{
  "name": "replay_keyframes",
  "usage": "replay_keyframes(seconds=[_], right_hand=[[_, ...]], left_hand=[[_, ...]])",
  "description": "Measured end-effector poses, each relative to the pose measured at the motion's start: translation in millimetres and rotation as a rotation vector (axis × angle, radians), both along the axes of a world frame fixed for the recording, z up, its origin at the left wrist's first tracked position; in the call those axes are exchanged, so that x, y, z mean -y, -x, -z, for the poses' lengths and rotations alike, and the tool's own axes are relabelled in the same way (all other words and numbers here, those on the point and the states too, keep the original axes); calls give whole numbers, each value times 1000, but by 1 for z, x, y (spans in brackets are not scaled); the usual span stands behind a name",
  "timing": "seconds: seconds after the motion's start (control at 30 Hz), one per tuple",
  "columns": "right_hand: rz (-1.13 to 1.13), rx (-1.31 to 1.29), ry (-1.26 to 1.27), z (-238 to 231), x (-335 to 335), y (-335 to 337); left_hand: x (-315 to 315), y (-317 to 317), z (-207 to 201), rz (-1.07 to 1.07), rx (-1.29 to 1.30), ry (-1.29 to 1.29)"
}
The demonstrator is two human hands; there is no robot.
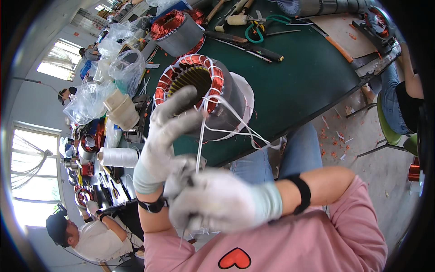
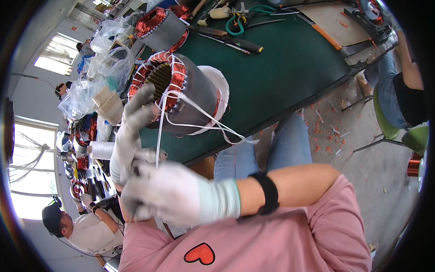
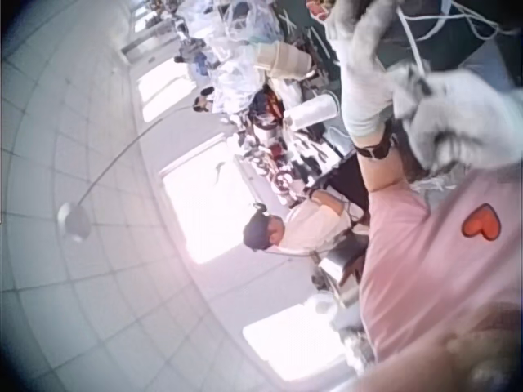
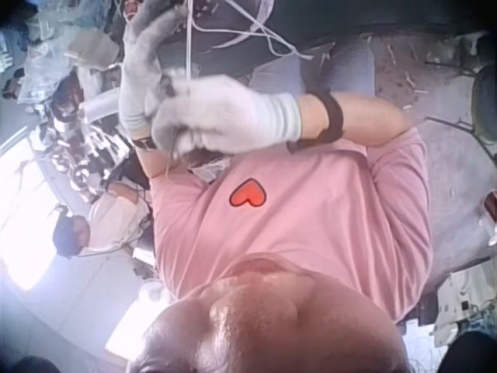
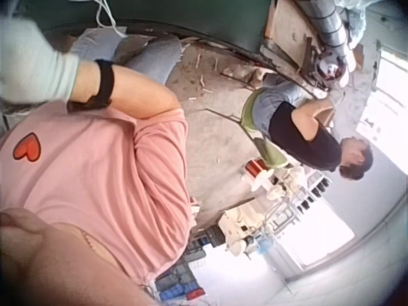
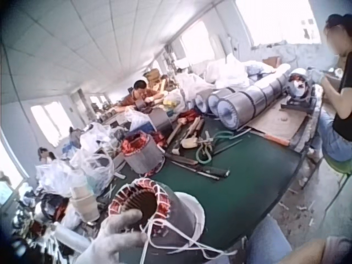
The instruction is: The person is winding and securing wire around motor stators using thread, scissors, and a wooden mallet.
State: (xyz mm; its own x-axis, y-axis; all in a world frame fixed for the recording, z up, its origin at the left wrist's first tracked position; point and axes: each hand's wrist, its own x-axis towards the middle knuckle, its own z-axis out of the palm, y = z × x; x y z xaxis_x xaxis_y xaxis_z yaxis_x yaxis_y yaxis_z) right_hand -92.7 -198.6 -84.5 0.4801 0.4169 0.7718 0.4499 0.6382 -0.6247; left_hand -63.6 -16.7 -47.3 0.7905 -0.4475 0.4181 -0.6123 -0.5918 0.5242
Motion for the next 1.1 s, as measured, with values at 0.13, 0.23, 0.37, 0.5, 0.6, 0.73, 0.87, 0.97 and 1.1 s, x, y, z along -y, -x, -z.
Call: replay_keyframes(seconds=[0.13,0.23,0.37,0.5,0.6,0.73,0.87,0.97,1.1], right_hand=[[-274,-309,2,-15,24,24],[-164,-382,37,-7,71,-16],[244,-866,168,5,123,-69],[735,-417,469,27,93,-101],[880,32,419,37,71,-108],[833,92,428,41,55,-95],[481,-97,166,30,43,-71],[310,-356,-36,8,41,-55],[201,-66,213,14,74,-74]], left_hand=[[7,25,-10,21,270,-465],[19,62,12,-70,110,-422],[-1,87,34,-321,-40,-431],[13,83,45,-299,-27,-341],[24,80,46,-271,-12,-333],[23,86,50,-278,-30,-310],[30,88,51,-287,-56,-339],[36,86,48,-254,-65,-326],[49,81,45,-200,50,-267]])
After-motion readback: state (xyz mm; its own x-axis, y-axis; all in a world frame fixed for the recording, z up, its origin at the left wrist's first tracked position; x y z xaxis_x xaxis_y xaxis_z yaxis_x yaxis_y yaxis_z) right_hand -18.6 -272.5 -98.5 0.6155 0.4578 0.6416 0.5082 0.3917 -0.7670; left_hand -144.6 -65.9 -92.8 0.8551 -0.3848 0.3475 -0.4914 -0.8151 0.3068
